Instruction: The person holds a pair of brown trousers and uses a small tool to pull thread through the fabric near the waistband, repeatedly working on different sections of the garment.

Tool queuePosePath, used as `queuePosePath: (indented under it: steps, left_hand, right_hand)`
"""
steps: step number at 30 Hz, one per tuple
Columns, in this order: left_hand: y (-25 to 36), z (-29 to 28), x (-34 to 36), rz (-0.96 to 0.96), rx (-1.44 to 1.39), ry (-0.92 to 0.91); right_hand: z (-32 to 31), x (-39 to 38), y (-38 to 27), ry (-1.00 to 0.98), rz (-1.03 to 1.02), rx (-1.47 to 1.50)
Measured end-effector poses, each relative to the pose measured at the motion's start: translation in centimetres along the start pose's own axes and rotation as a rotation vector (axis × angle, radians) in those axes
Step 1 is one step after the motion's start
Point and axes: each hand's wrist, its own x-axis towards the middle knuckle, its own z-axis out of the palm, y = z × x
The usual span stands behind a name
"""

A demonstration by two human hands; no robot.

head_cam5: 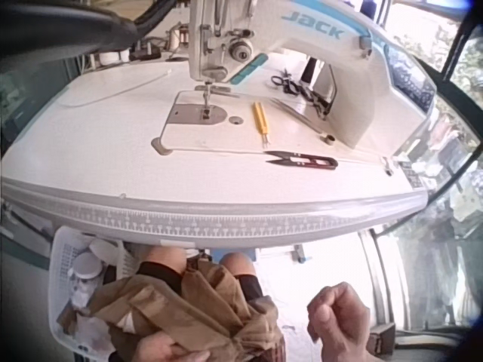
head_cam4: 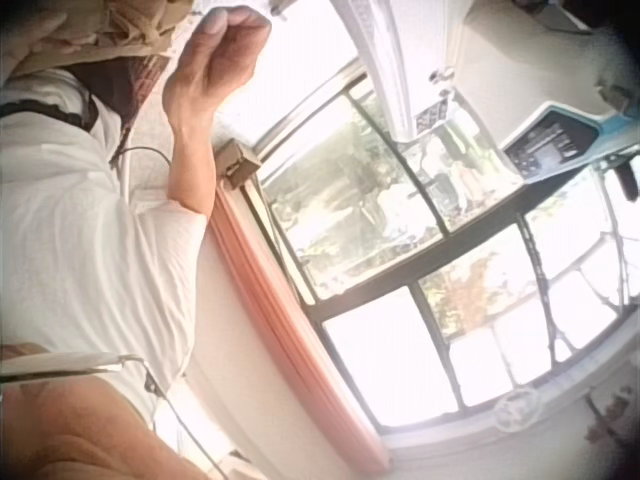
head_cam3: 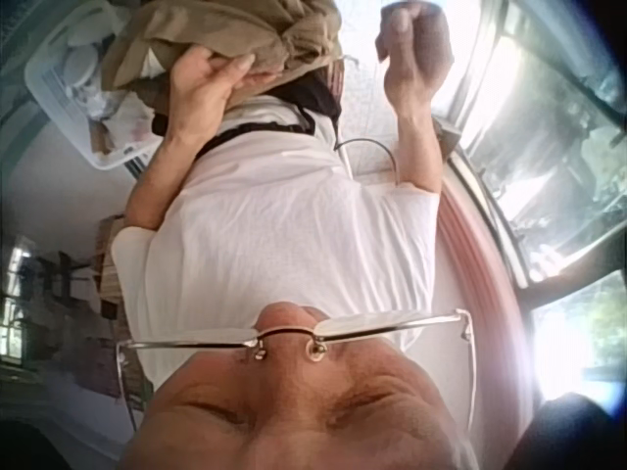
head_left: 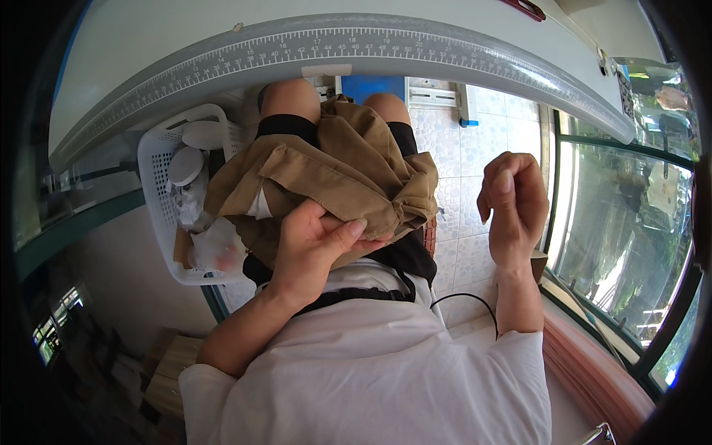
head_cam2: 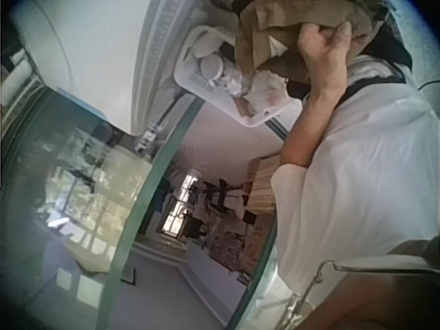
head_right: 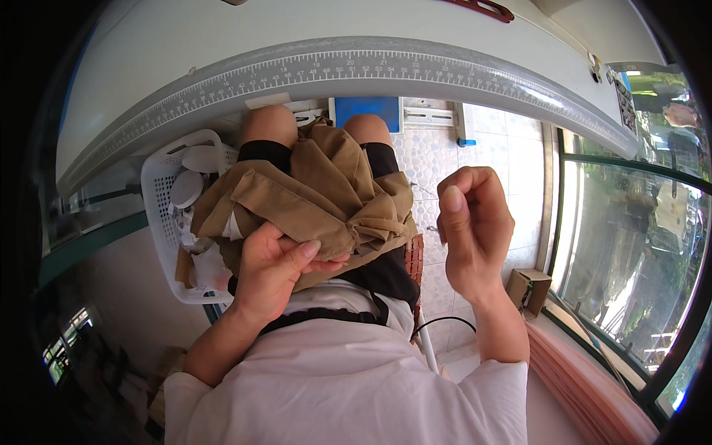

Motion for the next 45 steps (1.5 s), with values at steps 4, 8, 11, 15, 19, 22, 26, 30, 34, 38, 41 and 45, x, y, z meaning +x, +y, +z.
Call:
queuePosePath:
  steps: [4, 8, 11, 15, 19, 22, 26, 30, 34, 38, 41, 45]
  left_hand:
    - [0.4, 0.5, 0.2, -0.013, 0.008, -0.006]
    - [0.0, 0.3, 0.2, 0.023, 0.036, 0.001]
    - [-0.2, 0.3, 0.2, 0.048, 0.073, -0.006]
    - [-0.7, -0.4, 0.0, 0.060, 0.160, 0.025]
    - [-0.1, -0.1, 0.0, 0.010, 0.042, 0.003]
    - [-0.1, 0.0, 0.2, -0.002, 0.029, 0.010]
    - [-0.3, -0.1, 0.2, 0.010, 0.024, 0.007]
    - [-0.4, -0.2, 0.2, 0.025, 0.054, 0.022]
    - [-0.3, 0.2, 0.0, 0.032, 0.060, 0.015]
    - [0.0, 0.0, 0.2, 0.022, 0.052, -0.010]
    - [0.0, -0.1, 0.2, 0.017, 0.045, -0.014]
    - [-0.6, -0.4, 0.2, 0.022, 0.068, -0.008]
  right_hand:
    - [0.4, 0.1, 0.7, -0.411, -0.191, -0.553]
    - [3.3, -0.9, 0.9, -0.381, -0.267, -0.419]
    - [3.9, -0.6, 1.7, -0.440, -0.328, -0.494]
    - [2.7, 0.4, 1.7, -0.246, -0.359, -0.444]
    - [-0.4, 1.3, 0.3, -0.282, -0.204, -0.368]
    - [1.1, 0.3, 1.1, -0.473, -0.363, -0.479]
    - [2.7, -0.8, 2.0, -0.467, -0.275, -0.401]
    - [3.1, -0.7, 2.6, -0.542, -0.378, -0.529]
    - [1.3, -0.7, 2.1, -0.328, -0.140, -0.028]
    - [-0.6, 0.5, 1.8, -0.369, 0.000, -0.243]
    - [-0.3, -0.4, 2.0, -0.448, -0.152, -0.426]
    - [2.3, -1.3, 1.7, -0.459, -0.273, -0.373]
